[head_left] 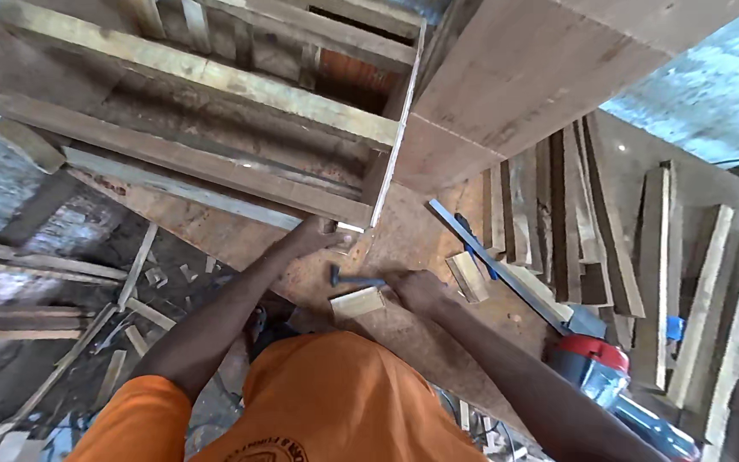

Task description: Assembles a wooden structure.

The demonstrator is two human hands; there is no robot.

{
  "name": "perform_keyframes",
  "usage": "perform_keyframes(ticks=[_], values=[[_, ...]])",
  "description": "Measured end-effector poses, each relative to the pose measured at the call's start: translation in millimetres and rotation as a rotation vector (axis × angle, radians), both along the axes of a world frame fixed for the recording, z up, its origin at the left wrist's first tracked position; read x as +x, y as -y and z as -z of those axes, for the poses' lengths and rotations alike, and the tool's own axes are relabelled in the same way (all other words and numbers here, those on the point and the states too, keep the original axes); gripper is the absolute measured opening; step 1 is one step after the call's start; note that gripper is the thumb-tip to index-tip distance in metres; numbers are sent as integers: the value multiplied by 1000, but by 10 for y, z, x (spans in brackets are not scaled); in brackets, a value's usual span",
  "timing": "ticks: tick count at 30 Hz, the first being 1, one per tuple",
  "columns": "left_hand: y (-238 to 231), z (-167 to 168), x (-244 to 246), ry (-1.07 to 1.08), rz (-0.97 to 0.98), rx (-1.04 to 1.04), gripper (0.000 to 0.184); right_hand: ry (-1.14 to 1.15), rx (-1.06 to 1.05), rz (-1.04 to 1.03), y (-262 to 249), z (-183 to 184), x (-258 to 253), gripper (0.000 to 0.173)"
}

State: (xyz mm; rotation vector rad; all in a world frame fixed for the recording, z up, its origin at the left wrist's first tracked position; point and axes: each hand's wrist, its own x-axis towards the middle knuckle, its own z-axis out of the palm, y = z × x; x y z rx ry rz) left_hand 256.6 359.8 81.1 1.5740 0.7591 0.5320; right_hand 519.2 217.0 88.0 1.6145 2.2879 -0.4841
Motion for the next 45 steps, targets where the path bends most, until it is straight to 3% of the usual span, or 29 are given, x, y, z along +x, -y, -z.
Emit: perform_keyframes(ticks=[2, 7, 10, 14, 19, 21, 24, 29, 34, 39, 45], values=[[9, 25, 5, -6, -3, 10, 36, 28, -34, 151, -70, 81, -59, 32], [-7, -26, 2, -72, -8, 18, 34, -49, 28, -78, -70, 125, -87, 36], [-8, 13, 2, -31, 4, 56, 38, -6, -24, 104, -172, 95, -65, 31], [-26, 50, -24, -26, 22, 48, 40, -45, 0, -33, -152, 82, 12, 26], [-60, 109, 4, -17, 19, 44, 44, 26, -49, 123, -134, 10, -47, 31], [-62, 104, -13, -53, 24, 58, 44, -85, 27, -27, -24, 22, -24, 35], [-54, 74, 3, -149, 26, 146, 41, -334, 308, -254, 64, 19, 49, 42], [78, 345, 130, -259, -82, 311, 39, -348, 402, 17, -23, -75, 224, 40], [193, 411, 280, -316, -242, 213, 65, -396, 483, -154, 27, -55, 199, 41], [219, 336, 297, -367, -227, 285, 45, -374, 394, 68, -11, -13, 148, 35], [183, 271, 284, -372, -205, 205, 63, -420, 505, -117, 17, 13, 115, 45]])
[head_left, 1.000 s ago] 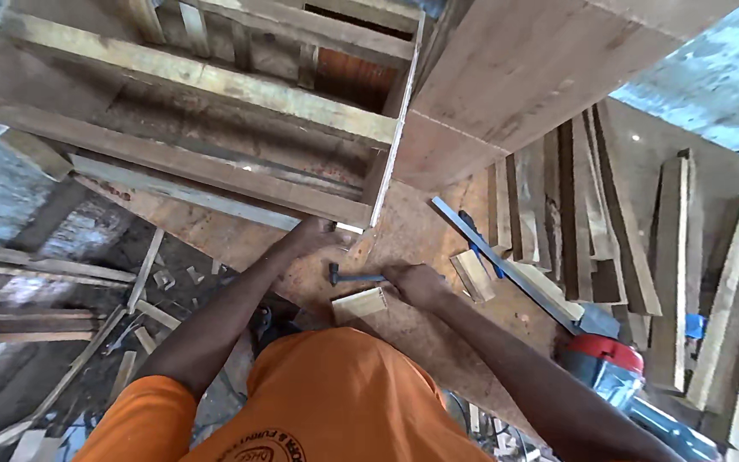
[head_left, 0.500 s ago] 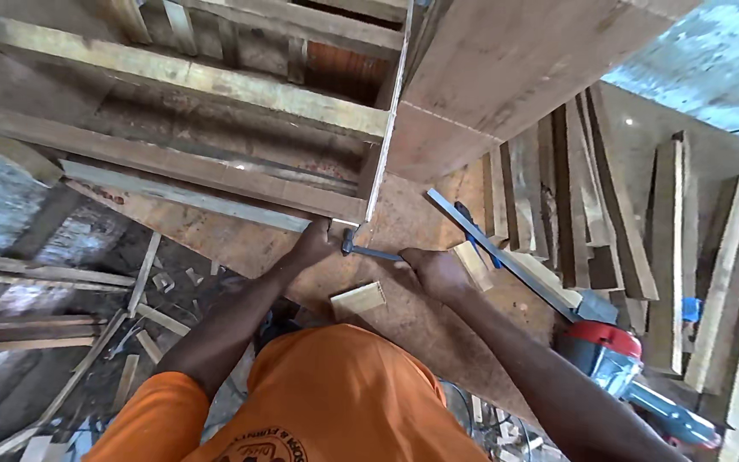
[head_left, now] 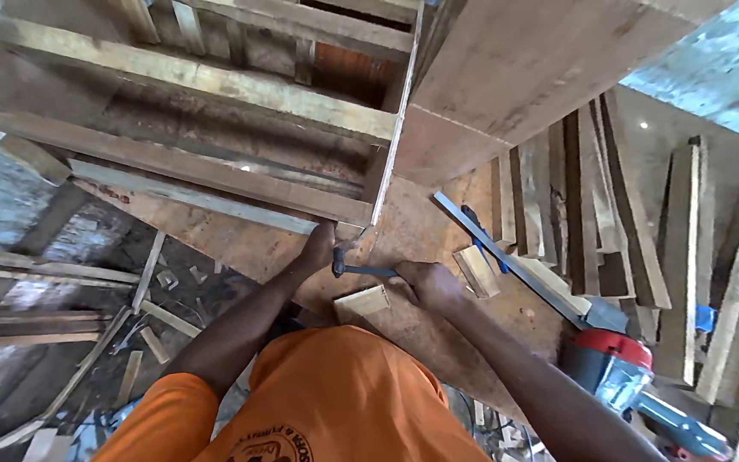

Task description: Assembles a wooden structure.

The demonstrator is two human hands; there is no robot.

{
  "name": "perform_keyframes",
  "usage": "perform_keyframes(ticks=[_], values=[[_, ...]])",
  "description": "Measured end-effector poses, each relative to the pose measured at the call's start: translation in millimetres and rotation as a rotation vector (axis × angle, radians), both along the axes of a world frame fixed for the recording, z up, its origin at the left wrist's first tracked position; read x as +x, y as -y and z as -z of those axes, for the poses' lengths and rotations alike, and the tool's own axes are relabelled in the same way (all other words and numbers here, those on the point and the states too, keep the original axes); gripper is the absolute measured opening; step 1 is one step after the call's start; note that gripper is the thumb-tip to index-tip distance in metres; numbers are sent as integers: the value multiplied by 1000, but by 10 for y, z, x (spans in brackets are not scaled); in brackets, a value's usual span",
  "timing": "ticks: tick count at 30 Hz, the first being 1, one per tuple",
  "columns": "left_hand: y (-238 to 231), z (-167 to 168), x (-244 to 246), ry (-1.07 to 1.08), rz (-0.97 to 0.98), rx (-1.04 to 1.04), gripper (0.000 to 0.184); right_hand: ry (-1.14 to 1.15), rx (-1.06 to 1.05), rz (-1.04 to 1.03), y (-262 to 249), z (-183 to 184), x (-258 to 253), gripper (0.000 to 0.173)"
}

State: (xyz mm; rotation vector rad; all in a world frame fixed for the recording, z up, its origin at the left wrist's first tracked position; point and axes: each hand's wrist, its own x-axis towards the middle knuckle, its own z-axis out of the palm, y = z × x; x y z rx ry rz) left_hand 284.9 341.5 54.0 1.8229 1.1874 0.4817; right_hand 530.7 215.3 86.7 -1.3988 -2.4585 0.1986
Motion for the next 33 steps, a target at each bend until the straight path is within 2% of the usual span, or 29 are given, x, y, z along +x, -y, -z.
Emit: perform_keyframes(ticks=[3, 9, 11, 12, 13, 14, 17, 18, 23, 33], values=[[3, -42, 8, -37, -6, -48, 59, -2, -28, 36, 16, 17, -53, 45], [-39, 136, -37, 133, 4, -27, 53, -20, -50, 116, 11, 13, -265, 47], [1, 204, -76, 227, 29, 103, 39, -6, -105, 180, 3, -21, -311, 38], [33, 207, -103, 252, 56, 237, 35, -10, -138, 220, 5, -35, -326, 37], [45, 177, -118, 244, 79, 286, 33, -18, -150, 243, 9, -38, -325, 38], [43, 150, -115, 232, 84, 280, 34, -23, -137, 242, 9, -33, -314, 40], [-6, 143, -53, 186, 16, -20, 47, -24, -107, 187, 42, -28, -283, 42], [-7, 110, -40, 155, 10, -35, 50, -21, -102, 179, 53, -22, -263, 44], [14, 46, -23, -37, 29, 116, 51, -26, -126, 258, 92, 1, -136, 56], [23, 120, -23, 27, 7, 164, 49, 20, -90, 257, 165, -12, -19, 57]])
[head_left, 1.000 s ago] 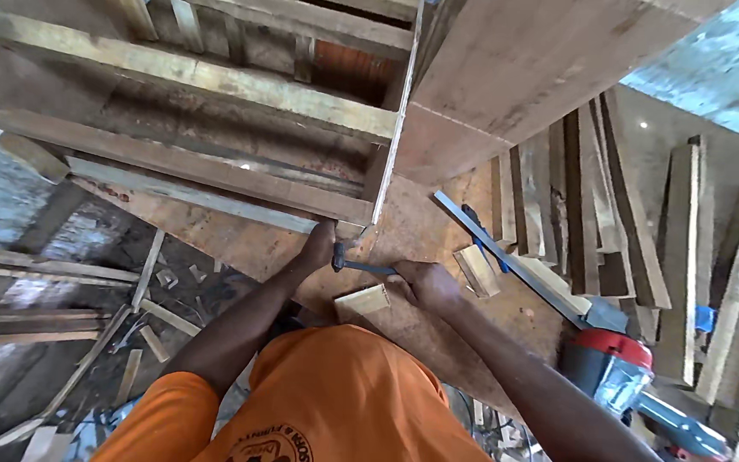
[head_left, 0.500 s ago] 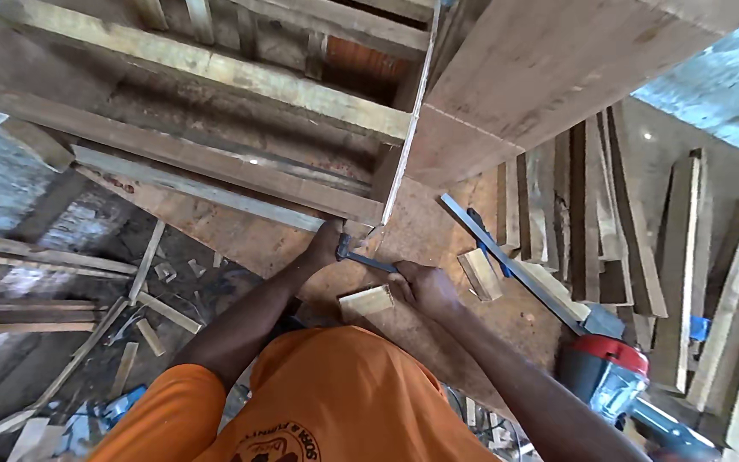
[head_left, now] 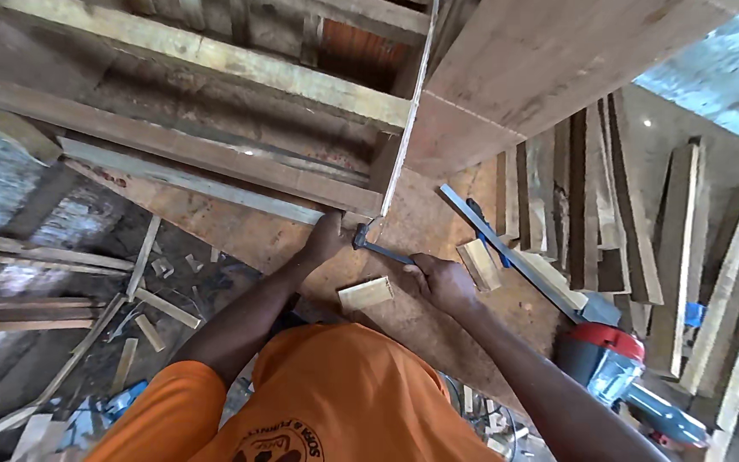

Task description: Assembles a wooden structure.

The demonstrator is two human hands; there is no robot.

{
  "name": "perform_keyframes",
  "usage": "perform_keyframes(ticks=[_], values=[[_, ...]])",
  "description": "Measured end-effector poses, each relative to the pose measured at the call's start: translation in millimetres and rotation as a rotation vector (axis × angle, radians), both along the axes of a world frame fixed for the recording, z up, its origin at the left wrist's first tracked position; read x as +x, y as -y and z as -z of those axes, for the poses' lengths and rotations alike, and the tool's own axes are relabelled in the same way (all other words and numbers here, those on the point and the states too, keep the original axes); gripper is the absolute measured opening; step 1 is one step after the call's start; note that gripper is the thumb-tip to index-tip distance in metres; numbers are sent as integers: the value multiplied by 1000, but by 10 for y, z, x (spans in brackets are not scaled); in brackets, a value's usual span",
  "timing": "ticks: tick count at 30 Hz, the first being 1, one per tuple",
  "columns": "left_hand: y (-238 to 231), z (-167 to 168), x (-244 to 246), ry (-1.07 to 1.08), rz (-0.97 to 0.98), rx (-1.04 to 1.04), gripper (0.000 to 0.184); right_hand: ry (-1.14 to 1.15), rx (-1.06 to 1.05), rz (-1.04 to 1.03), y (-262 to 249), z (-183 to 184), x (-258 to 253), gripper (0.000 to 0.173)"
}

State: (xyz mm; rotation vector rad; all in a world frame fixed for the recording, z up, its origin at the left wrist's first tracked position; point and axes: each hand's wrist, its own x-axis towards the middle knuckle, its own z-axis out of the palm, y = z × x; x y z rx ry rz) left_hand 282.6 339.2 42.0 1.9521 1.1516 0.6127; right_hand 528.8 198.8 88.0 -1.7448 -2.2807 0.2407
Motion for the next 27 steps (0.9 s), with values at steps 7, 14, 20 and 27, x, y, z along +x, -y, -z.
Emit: perform_keyframes(ticks=[7, 14, 20, 27], values=[[4, 19, 13, -35, -17, -18, 50, -57, -10, 57, 88, 37, 3, 58], [-185, -105, -168, 147, 124, -210, 56, -105, -223, 137, 399, 125, -280, 46], [-196, -213, -172, 733, 122, -379, 37, 121, -495, 136, 148, 87, -563, 37], [-225, -228, -169, 741, 142, -326, 39, 140, -500, 223, -50, 133, -516, 38]])
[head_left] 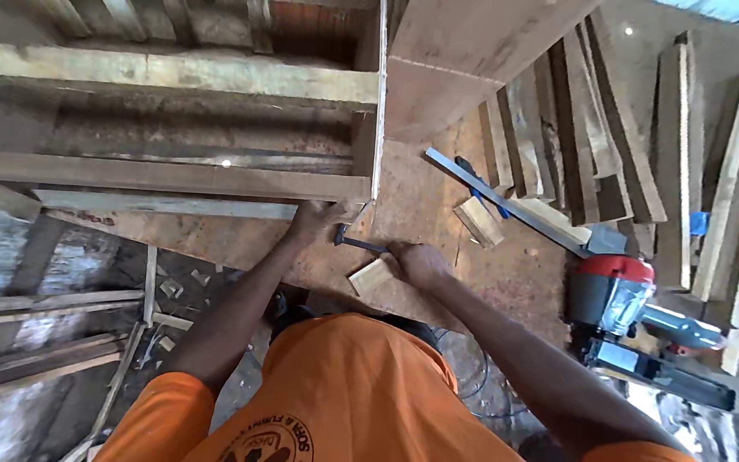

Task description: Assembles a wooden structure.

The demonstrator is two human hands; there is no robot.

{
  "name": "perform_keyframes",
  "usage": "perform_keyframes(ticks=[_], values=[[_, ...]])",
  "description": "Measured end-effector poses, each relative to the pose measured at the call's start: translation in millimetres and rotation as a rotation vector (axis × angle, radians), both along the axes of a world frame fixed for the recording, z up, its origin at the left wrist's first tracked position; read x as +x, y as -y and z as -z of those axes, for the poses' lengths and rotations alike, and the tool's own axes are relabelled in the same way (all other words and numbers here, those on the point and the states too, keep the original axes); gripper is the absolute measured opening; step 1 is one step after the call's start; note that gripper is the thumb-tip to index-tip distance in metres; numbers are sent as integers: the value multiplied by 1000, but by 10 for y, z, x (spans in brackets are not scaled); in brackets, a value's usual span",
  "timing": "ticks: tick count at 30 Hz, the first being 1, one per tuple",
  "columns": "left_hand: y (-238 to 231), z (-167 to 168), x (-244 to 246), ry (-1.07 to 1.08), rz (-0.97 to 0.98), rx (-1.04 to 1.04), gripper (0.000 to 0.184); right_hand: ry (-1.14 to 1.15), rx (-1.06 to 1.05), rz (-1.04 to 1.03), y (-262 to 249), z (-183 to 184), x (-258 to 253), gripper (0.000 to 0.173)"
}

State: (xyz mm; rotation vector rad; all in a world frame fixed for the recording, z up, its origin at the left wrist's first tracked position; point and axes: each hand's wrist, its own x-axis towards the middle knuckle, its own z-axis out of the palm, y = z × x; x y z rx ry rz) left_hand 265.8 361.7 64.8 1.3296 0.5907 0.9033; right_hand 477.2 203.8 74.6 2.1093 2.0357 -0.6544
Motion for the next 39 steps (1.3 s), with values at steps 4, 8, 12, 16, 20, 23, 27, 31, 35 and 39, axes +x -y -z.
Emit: perform_keyframes(ticks=[4, 8, 12, 16, 20, 23, 27, 31, 35, 39], values=[[38, -49, 3, -56, -31, -2, 40, 52, -12, -33, -49, -43, 55, 36], [61, -62, 6, -79, -50, -7, 42, 69, -25, -106, -101, -103, 128, 35], [76, -91, 6, -131, -54, 6, 41, 71, -9, -127, -139, -171, 195, 34], [53, -60, -2, -116, -46, -11, 41, 75, 35, -166, -155, -132, 273, 35], [45, -84, -12, -134, -50, -16, 42, 78, -11, -118, -137, -165, 250, 37], [25, -68, -20, -156, -45, 7, 46, 56, -22, -55, -82, -178, 211, 36], [-15, -47, -46, -221, -28, 31, 43, -26, -35, 38, 86, -165, -62, 38], [-85, -30, -55, -246, 9, 87, 47, -124, -9, 243, 225, -137, -624, 38], [-127, -11, -83, -246, 55, 128, 46, -189, 9, 486, 265, -32, -1199, 42], [-184, 64, -64, -149, 93, 174, 43, -218, 35, 592, 108, 8, -1588, 38]])
